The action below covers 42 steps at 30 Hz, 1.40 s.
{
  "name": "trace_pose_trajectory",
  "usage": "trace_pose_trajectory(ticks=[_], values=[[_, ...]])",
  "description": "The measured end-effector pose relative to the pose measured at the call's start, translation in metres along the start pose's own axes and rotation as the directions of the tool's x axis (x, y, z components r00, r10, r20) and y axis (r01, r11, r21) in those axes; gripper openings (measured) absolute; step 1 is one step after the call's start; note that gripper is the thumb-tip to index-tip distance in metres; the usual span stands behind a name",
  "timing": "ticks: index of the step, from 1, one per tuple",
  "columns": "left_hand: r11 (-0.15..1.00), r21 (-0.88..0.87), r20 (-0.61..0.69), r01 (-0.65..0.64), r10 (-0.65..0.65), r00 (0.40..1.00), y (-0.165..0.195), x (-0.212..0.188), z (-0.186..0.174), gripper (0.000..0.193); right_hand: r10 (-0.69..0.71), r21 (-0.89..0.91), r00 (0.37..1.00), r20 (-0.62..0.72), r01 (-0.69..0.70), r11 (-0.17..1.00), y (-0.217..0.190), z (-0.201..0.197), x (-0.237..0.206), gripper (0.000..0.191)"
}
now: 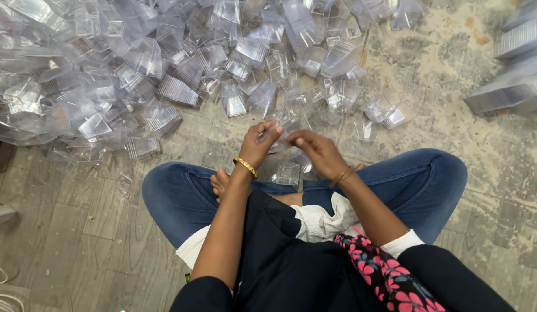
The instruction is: The person sits cross-legged on the floor in front of a large pile of clear plastic cups. They pick up cups one at a time, nest them together into stacks, and place the finished stacks on the floor beside them.
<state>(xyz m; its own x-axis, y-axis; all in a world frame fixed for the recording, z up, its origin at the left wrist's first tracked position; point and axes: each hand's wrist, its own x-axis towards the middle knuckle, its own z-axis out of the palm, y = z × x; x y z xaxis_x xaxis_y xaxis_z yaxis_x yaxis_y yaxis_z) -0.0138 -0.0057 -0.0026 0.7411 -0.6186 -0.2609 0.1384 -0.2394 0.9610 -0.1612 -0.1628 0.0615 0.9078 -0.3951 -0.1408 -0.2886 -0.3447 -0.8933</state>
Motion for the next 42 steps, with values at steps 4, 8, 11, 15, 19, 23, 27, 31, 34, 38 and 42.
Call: trace_pose_trajectory(ticks=[4,8,11,15,19,23,27,31,34,38,42], values=[[0.972,-0.234,0.008,0.000,0.002,1.000,-0.008,0.005,-0.002,0.053,-0.285,-0.560,0.941,-0.182,0.139,0.817,0.047,-0.022,0.026,0.024],[0.905,-0.407,-0.006,0.118,-0.132,0.991,-0.003,0.008,-0.003,0.050,-0.378,-0.649,0.871,-0.313,0.095,0.755,0.086,-0.049,0.052,0.008],[0.867,-0.365,0.074,0.338,-0.335,0.939,0.015,0.002,-0.004,0.049,0.053,-0.037,0.932,-0.359,-0.072,0.997,0.080,-0.054,0.049,0.010],[0.806,-0.298,0.329,0.511,-0.415,0.848,0.037,-0.008,0.006,0.049,0.059,0.068,0.991,-0.121,-0.051,0.996,0.048,0.003,0.023,0.018],[0.839,-0.372,0.373,0.397,-0.257,0.892,0.031,-0.010,-0.002,0.045,-0.100,-0.348,0.933,-0.345,-0.029,0.937,0.038,0.037,0.022,0.026],[0.976,-0.066,0.105,0.209,-0.201,0.974,0.009,-0.006,-0.004,0.038,0.035,-0.265,0.926,-0.376,-0.144,0.953,0.051,0.021,0.038,0.025],[0.950,0.080,0.088,0.300,-0.307,0.948,0.001,-0.009,0.001,0.039,0.257,0.099,0.880,-0.399,-0.237,0.966,0.050,0.009,0.024,0.024],[0.951,-0.252,0.370,0.179,-0.076,0.926,-0.004,-0.004,0.005,0.044,0.101,0.239,0.981,-0.166,-0.059,0.969,0.034,0.020,0.010,0.025],[0.926,-0.334,0.301,0.176,-0.073,0.951,-0.009,0.003,0.003,0.041,-0.018,0.003,0.921,-0.390,0.021,1.000,0.026,0.022,0.036,0.032],[0.821,-0.484,0.231,0.301,-0.212,0.950,-0.005,0.006,-0.001,0.049,0.024,0.058,0.926,-0.378,-0.003,0.998,0.028,0.012,0.093,0.033],[0.802,-0.456,0.223,0.386,-0.317,0.922,0.013,-0.003,-0.005,0.050,0.043,0.383,0.994,-0.101,-0.001,0.924,0.034,0.003,0.074,0.036]])
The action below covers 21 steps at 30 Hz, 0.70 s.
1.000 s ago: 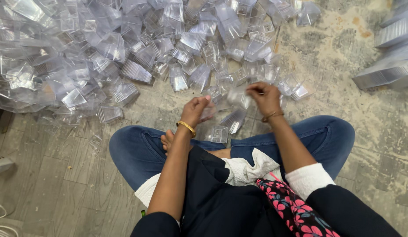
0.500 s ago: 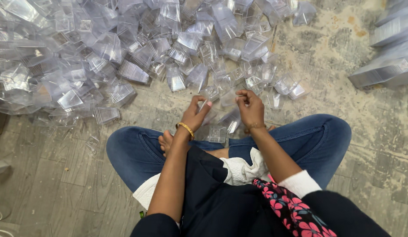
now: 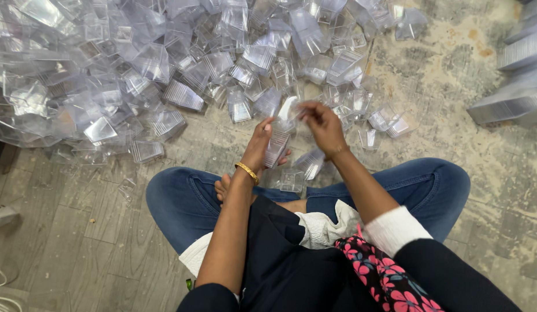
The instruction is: The person sits cross-legged on the floor in front of a large pile of clear plastic cups. They pick up cups one at a time, nest them together into stacks, and place the finished stacks on the floor beside them.
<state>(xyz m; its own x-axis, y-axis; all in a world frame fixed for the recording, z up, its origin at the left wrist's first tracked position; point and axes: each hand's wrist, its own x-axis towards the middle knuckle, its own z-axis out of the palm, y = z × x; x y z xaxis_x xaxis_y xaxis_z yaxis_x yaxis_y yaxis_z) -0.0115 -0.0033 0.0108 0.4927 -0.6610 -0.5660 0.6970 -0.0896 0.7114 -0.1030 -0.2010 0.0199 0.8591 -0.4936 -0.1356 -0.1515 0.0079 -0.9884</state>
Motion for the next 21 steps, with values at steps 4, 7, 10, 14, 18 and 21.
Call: trace_pose_trajectory(ticks=[4,7,10,14,18,21], values=[[1.000,-0.017,0.089,-0.018,0.019,0.996,0.003,0.002,0.005,0.049,-0.150,-0.193,0.971,0.184,0.185,0.964,0.003,0.003,-0.030,0.032],[0.998,0.004,0.032,-0.069,0.069,0.997,-0.004,0.007,0.000,0.047,-0.300,-0.651,0.953,0.032,0.248,0.718,0.007,0.005,-0.015,0.031],[0.961,0.272,-0.105,-0.044,0.076,0.992,-0.012,0.006,-0.004,0.046,-0.375,-0.817,0.927,0.007,0.221,0.532,0.013,-0.004,0.013,0.019],[0.796,0.588,-0.081,-0.143,0.234,0.969,-0.012,0.003,-0.002,0.051,0.077,-0.366,0.986,-0.148,-0.127,0.922,0.019,-0.022,0.017,0.016],[0.657,0.373,0.376,-0.655,0.538,0.754,-0.009,0.005,0.009,0.052,0.366,-0.434,0.920,0.139,-0.275,0.858,0.013,-0.018,-0.013,0.017],[0.919,0.292,0.217,-0.264,0.205,0.954,-0.010,0.001,0.012,0.046,0.082,-0.345,0.990,0.116,-0.038,0.938,-0.001,-0.015,-0.043,0.021]])
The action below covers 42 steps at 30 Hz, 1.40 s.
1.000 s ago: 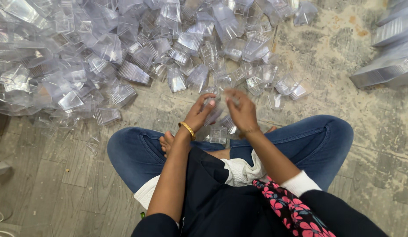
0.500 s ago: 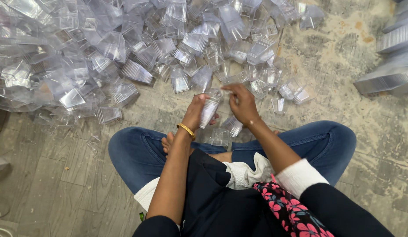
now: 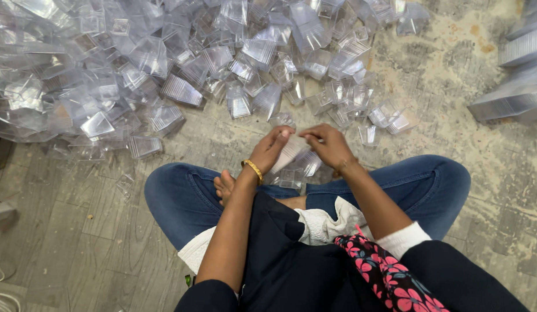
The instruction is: The person sits cross-legged on the floor in front of a large pile of clear plastic cups. They pick up cups one at a time, nest them together into stacks, and place the finished stacks on the floor beside them.
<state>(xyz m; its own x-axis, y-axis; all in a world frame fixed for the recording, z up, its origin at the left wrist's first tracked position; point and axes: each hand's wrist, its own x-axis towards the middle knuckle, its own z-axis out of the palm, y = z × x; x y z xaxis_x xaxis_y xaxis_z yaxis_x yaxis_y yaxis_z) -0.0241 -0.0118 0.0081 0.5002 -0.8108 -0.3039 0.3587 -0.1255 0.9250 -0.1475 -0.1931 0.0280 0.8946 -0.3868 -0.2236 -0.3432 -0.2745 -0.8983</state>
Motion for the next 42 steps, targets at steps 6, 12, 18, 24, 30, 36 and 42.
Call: trace_pose_trajectory(ticks=[6,12,18,24,30,36,42], values=[[0.997,-0.002,-0.189,0.072,-0.072,0.979,0.011,0.000,-0.002,0.036,-0.203,-0.569,0.978,-0.054,0.137,0.811,-0.008,0.010,-0.054,0.057],[0.991,-0.114,-0.256,0.068,-0.096,0.962,0.012,0.001,-0.007,0.024,-0.314,-0.648,0.924,-0.220,0.102,0.755,0.017,-0.008,-0.029,0.029],[0.988,-0.146,-0.296,0.054,-0.096,0.951,-0.005,0.009,-0.013,0.023,-0.325,-0.653,0.863,-0.386,-0.006,0.758,0.041,-0.022,-0.007,0.010],[0.975,-0.195,-0.278,0.107,-0.160,0.947,-0.007,0.009,-0.012,0.024,0.136,-0.388,0.881,-0.454,-0.332,0.860,0.079,-0.026,0.007,0.015],[0.947,0.314,-0.397,0.059,0.075,0.915,-0.004,0.003,-0.007,0.034,0.075,-0.272,0.889,-0.452,-0.217,0.937,0.115,-0.047,0.007,0.016],[0.934,0.350,-0.374,0.068,0.073,0.924,0.000,0.003,-0.007,0.034,0.534,0.390,0.823,-0.193,-0.435,0.811,0.099,-0.060,0.014,0.020],[0.942,0.290,0.161,-0.170,0.127,0.979,0.006,-0.005,0.008,0.051,0.392,0.305,0.920,0.014,-0.377,0.874,0.047,-0.018,0.003,0.023]])
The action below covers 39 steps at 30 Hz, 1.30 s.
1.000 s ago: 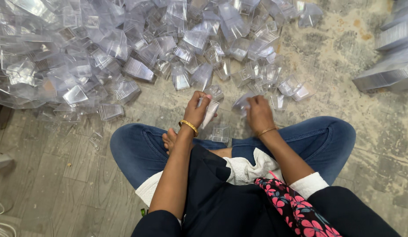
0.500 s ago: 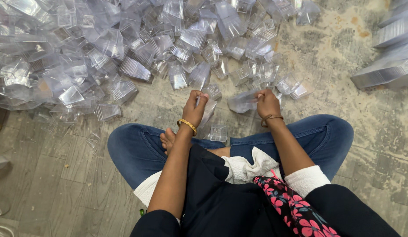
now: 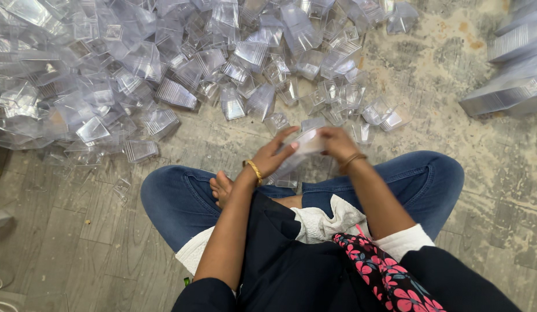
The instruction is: The person sits cross-legged on the floor in front of a large pile of clear plastic cups. They pick up cups one at a time, nest them together into stacks, and place the finished stacks on the floor beside them.
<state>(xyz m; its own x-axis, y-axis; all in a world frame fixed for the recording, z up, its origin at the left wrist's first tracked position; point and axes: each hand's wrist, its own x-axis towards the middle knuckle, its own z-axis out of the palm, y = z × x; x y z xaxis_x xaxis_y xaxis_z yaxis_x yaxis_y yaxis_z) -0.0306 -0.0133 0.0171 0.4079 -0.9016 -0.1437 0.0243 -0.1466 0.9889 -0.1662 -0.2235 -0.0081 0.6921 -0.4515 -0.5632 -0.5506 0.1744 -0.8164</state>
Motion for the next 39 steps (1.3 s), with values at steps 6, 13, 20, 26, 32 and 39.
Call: trace_pose_trajectory(ticks=[6,13,20,26,32,39], values=[[0.997,-0.063,-0.034,-0.043,0.041,0.999,-0.013,0.008,-0.009,0.045,-0.612,-0.699,0.751,-0.247,0.299,0.649,-0.029,0.010,-0.012,0.020],[0.908,-0.406,-0.194,0.107,-0.200,0.961,-0.029,0.012,-0.012,0.048,-0.586,-0.593,0.742,-0.326,0.322,0.738,-0.058,-0.030,0.015,0.029],[0.707,-0.629,0.082,0.324,-0.354,0.932,0.021,0.001,-0.020,0.051,-0.605,-0.028,0.719,0.343,0.651,0.759,-0.053,0.017,-0.027,0.057],[0.840,-0.517,-0.090,0.163,-0.242,0.966,0.014,0.003,-0.018,0.053,-0.602,-0.680,0.797,0.044,0.465,0.566,-0.041,0.024,-0.036,0.061],[0.901,-0.400,-0.094,0.169,-0.223,0.970,0.014,0.000,-0.020,0.050,-0.501,-0.815,0.862,0.077,0.344,0.467,-0.023,0.000,-0.021,0.079],[0.863,-0.461,-0.013,0.206,-0.238,0.971,0.035,-0.002,-0.023,0.051,-0.403,-0.547,0.913,0.065,0.370,0.750,-0.019,-0.041,-0.025,0.079]])
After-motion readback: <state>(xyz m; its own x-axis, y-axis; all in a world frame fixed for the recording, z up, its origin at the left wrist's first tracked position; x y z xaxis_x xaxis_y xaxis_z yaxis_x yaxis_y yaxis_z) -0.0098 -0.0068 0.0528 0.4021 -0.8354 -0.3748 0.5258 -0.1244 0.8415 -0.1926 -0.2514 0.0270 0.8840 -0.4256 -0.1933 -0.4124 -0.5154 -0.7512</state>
